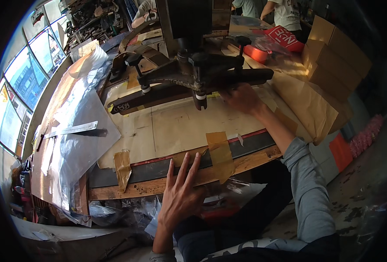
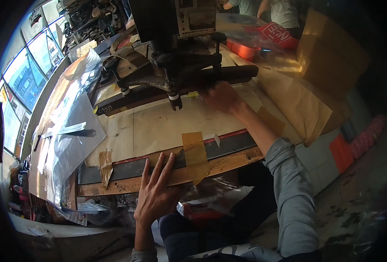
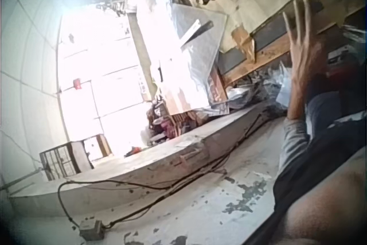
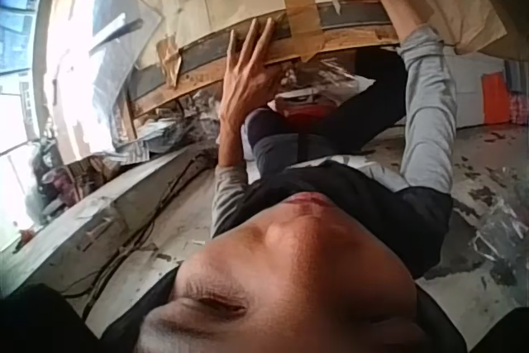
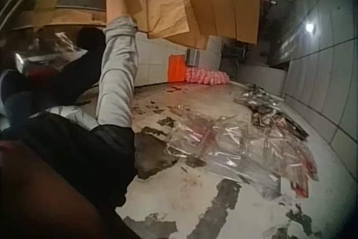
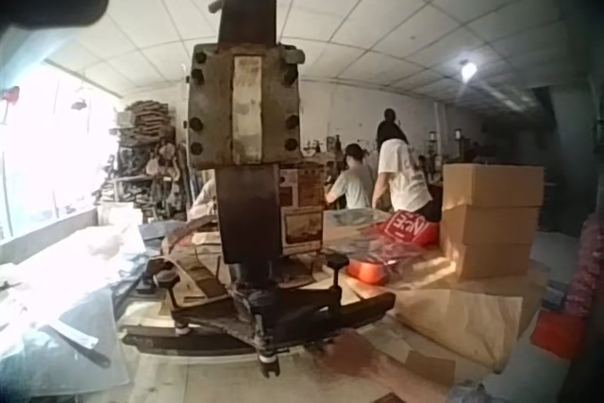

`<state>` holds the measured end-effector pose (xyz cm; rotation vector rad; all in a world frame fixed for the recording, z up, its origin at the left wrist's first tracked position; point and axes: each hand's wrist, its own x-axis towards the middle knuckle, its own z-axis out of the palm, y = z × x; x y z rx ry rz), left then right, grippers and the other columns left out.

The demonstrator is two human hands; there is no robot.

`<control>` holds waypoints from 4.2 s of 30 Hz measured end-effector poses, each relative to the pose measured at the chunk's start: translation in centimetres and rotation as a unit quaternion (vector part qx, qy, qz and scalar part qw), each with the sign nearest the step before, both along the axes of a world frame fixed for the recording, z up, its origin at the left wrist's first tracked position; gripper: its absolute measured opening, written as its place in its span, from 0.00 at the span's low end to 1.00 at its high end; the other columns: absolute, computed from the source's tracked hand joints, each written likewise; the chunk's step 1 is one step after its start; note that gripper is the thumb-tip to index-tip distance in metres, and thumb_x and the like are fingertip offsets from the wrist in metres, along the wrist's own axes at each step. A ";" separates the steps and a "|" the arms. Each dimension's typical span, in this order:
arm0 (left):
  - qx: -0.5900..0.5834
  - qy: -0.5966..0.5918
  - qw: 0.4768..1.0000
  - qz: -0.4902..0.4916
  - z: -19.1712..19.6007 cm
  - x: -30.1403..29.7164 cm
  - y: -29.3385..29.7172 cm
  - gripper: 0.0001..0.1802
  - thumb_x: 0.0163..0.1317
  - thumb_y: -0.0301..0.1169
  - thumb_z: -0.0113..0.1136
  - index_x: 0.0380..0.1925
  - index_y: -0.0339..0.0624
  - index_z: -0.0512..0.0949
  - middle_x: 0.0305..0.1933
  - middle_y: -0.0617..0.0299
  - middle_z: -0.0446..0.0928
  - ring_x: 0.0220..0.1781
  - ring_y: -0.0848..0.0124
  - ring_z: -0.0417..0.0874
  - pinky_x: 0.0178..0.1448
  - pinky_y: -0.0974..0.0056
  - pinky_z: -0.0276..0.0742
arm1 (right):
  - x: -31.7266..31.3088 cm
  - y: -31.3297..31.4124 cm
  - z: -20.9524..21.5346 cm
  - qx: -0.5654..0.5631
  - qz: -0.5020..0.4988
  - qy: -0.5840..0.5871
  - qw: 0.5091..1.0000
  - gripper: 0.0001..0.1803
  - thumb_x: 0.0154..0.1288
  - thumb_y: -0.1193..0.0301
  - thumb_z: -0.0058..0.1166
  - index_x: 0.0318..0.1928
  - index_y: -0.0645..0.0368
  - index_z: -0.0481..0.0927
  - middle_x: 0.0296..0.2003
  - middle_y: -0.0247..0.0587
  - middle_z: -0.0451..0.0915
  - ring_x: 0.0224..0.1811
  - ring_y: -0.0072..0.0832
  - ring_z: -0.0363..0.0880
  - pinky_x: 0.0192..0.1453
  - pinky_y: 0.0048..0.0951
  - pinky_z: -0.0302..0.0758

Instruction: The person places plastic sheets under a heat sealing machine by hand, aligns the edges, and removes the sealed items.

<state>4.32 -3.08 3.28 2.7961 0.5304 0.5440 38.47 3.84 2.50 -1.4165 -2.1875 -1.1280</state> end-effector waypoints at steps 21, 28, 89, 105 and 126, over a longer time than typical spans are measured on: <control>0.008 -0.026 1.000 0.015 0.0 0.3 0.0 0.04 0.34 0.32 0.63 0.12 0.50 0.78 0.71 0.51 0.59 0.73 0.55 0.57 0.72 0.42 0.46 | -1.2 -0.8 -0.3 -0.010 -0.128 0.094 0.987 0.10 0.54 0.68 0.58 0.38 0.53 0.81 0.28 0.38 0.81 0.31 0.33 0.82 0.32 0.33 0.79; 0.037 -0.009 0.999 0.015 -0.1 0.2 0.1 0.03 0.34 0.33 0.64 0.12 0.51 0.79 0.71 0.52 0.58 0.73 0.55 0.57 0.72 0.42 0.47 | -1.2 -0.5 0.1 -0.025 -0.030 0.050 0.998 0.13 0.54 0.67 0.59 0.42 0.48 0.82 0.34 0.37 0.82 0.30 0.33 0.81 0.32 0.32 0.79; 0.027 -0.015 0.999 0.029 0.0 0.1 0.3 0.06 0.35 0.36 0.65 0.19 0.57 0.86 0.69 0.55 0.62 0.71 0.56 0.62 0.72 0.46 0.51 | -1.7 -2.3 0.9 -0.126 -0.260 0.449 0.846 0.10 0.48 0.66 0.60 0.30 0.57 0.85 0.29 0.49 0.83 0.36 0.44 0.83 0.41 0.40 0.78; 0.006 -0.037 0.999 0.016 -0.2 0.1 0.4 0.04 0.39 0.33 0.65 0.12 0.50 0.80 0.70 0.54 0.60 0.72 0.57 0.60 0.72 0.45 0.51 | 2.0 -8.3 2.2 -0.139 -0.221 0.655 0.709 0.11 0.56 0.70 0.56 0.32 0.68 0.77 0.17 0.37 0.74 0.11 0.21 0.69 0.14 0.25 0.62; -0.054 -0.093 0.994 -0.023 -0.3 -2.8 -3.1 0.05 0.45 0.27 0.66 0.25 0.45 0.82 0.58 0.55 0.75 0.59 0.61 0.76 0.61 0.54 0.71 | -4.2 -36.1 -6.1 -0.142 -0.431 0.385 0.804 0.06 0.53 0.86 0.51 0.25 0.65 0.69 0.14 0.43 0.70 0.23 0.39 0.74 0.30 0.34 0.72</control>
